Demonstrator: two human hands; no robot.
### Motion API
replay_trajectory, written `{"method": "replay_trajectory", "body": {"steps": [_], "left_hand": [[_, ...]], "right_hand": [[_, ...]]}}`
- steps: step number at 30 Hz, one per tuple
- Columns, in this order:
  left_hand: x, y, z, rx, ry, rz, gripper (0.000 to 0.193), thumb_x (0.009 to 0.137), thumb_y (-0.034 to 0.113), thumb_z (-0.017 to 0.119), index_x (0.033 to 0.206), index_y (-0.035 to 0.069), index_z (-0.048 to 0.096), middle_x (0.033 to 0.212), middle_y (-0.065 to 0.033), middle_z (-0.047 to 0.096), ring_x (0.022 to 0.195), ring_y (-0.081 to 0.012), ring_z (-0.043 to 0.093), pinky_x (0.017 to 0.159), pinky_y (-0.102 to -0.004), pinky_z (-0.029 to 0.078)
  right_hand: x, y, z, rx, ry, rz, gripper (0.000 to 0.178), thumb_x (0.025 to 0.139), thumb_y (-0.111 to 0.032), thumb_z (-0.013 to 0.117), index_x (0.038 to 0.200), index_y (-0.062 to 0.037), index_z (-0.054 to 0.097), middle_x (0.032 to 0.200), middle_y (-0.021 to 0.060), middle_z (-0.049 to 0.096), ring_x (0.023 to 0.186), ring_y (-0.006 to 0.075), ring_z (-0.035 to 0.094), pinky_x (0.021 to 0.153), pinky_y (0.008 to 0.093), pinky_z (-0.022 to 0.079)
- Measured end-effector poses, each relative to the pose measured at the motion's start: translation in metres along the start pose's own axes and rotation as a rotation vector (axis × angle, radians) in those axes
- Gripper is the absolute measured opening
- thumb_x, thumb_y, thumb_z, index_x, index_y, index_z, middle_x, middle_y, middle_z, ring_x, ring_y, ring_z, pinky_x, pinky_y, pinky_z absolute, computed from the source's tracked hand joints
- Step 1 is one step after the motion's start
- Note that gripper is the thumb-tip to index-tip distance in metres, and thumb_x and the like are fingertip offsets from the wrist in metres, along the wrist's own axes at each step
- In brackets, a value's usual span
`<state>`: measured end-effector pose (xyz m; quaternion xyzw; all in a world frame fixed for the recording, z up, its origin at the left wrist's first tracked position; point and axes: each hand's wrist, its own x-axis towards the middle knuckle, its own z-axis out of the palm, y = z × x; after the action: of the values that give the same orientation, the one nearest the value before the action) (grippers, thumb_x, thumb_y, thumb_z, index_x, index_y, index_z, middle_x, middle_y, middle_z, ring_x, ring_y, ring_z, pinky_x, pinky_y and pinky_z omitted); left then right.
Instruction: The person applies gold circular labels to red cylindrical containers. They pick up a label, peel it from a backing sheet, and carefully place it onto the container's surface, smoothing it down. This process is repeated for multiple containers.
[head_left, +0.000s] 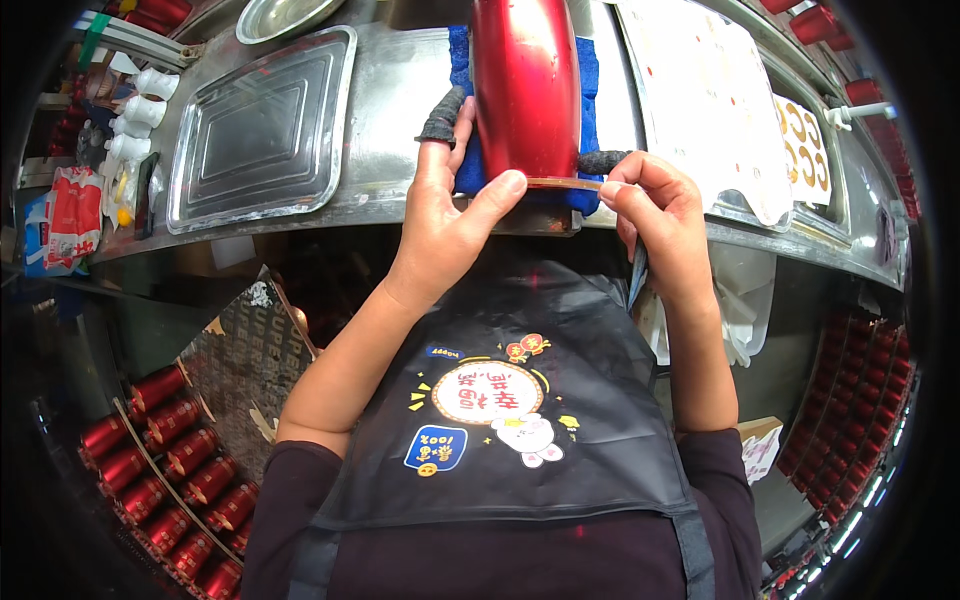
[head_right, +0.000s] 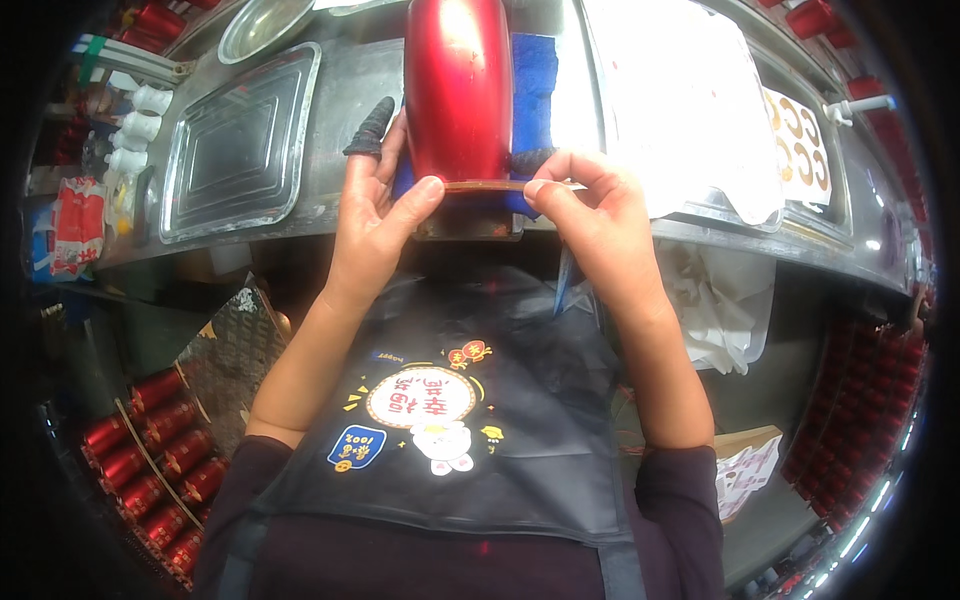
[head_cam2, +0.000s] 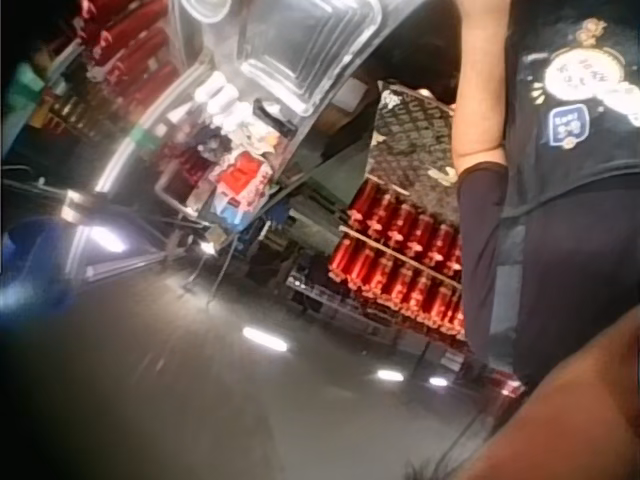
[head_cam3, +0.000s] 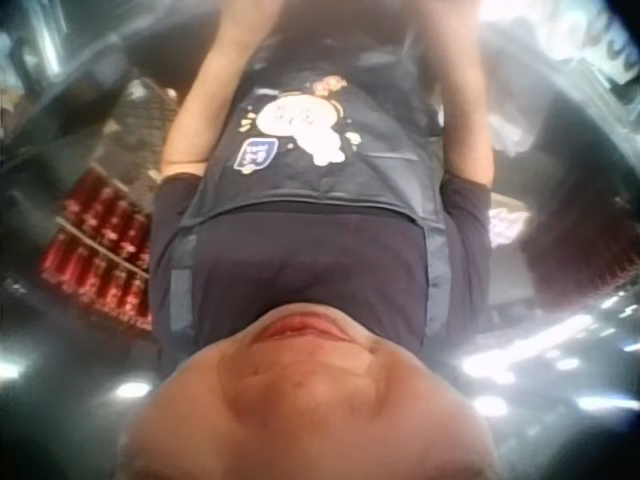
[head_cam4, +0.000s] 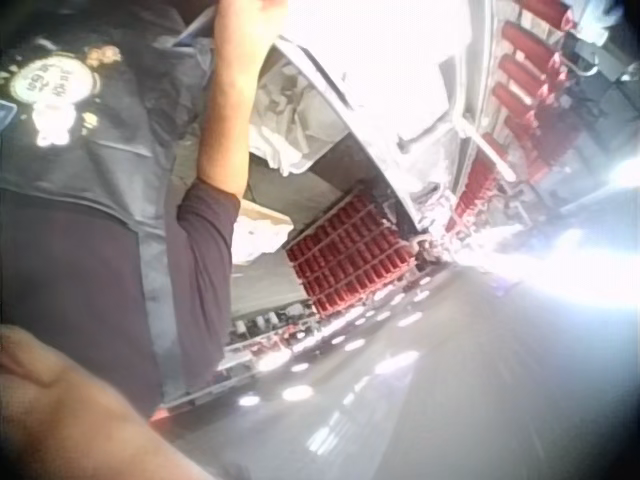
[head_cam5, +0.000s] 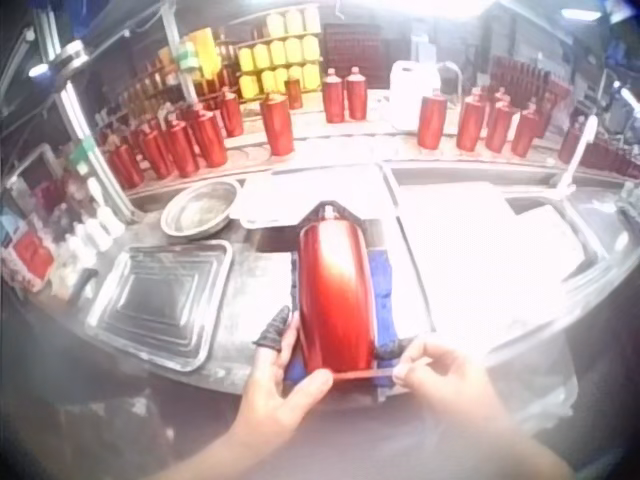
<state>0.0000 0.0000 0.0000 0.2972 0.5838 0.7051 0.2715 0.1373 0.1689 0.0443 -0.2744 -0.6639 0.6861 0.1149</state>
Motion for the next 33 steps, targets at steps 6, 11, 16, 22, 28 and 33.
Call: {"method": "replay_trajectory", "body": {"steps": [6,11,16,22,28,33], "left_hand": [[0.003,0.000,-0.012,-0.293,0.063,-0.116,0.054,0.098,0.001,0.052,0.149,0.001,0.033,0.158,-0.0185,0.038,0.096,-0.0027,0.056,0.078,-0.0201,0.046],[0.001,-0.004,-0.009,-0.174,0.013,-0.069,0.060,0.099,0.006,0.055,0.152,-0.002,0.027,0.160,-0.0245,0.031,0.144,-0.0262,0.039,0.117,-0.0407,0.033],[0.002,-0.005,0.001,-0.146,0.030,-0.002,0.067,0.095,0.006,0.066,0.150,-0.003,0.029,0.157,-0.0272,0.033,0.144,-0.0267,0.038,0.115,-0.0371,0.036],[0.002,-0.006,0.003,-0.110,0.042,0.014,0.070,0.094,0.009,0.069,0.150,-0.004,0.029,0.155,-0.0284,0.034,0.147,-0.0283,0.034,0.117,-0.0375,0.034],[0.001,-0.009,0.002,-0.070,0.047,0.012,0.071,0.095,0.011,0.068,0.151,-0.005,0.028,0.155,-0.0283,0.034,0.148,-0.0290,0.032,0.117,-0.0386,0.032],[-0.004,-0.008,0.001,-0.006,0.080,0.012,0.067,0.095,0.010,0.066,0.150,-0.005,0.031,0.154,-0.0256,0.038,0.143,-0.0281,0.038,0.116,-0.0382,0.033]], "right_hand": [[-0.002,0.001,0.002,0.012,0.023,-0.032,0.010,0.090,-0.010,0.066,0.083,-0.0039,0.061,0.067,-0.0057,0.054,0.053,0.0000,0.045,0.045,0.0183,0.033],[0.000,0.002,0.002,-0.014,0.015,-0.077,0.009,0.090,-0.009,0.065,0.083,-0.0039,0.061,0.068,-0.0053,0.054,0.052,-0.0003,0.045,0.046,0.0174,0.033],[0.000,0.003,0.001,-0.024,0.006,-0.095,0.010,0.090,-0.009,0.065,0.083,-0.0037,0.061,0.068,-0.0050,0.054,0.052,-0.0001,0.045,0.046,0.0174,0.033],[0.001,0.003,0.001,-0.014,0.015,-0.103,0.010,0.090,-0.009,0.065,0.083,-0.0037,0.061,0.068,-0.0047,0.054,0.052,-0.0001,0.044,0.046,0.0179,0.033],[0.001,0.005,0.000,-0.028,0.009,-0.094,0.010,0.089,-0.010,0.066,0.083,-0.0035,0.061,0.069,-0.0046,0.056,0.052,-0.0001,0.045,0.046,0.0178,0.034],[0.003,0.007,-0.001,-0.047,0.005,-0.102,0.012,0.089,-0.012,0.067,0.082,-0.0041,0.061,0.068,-0.0053,0.056,0.053,0.0000,0.045,0.047,0.0178,0.033]]}}
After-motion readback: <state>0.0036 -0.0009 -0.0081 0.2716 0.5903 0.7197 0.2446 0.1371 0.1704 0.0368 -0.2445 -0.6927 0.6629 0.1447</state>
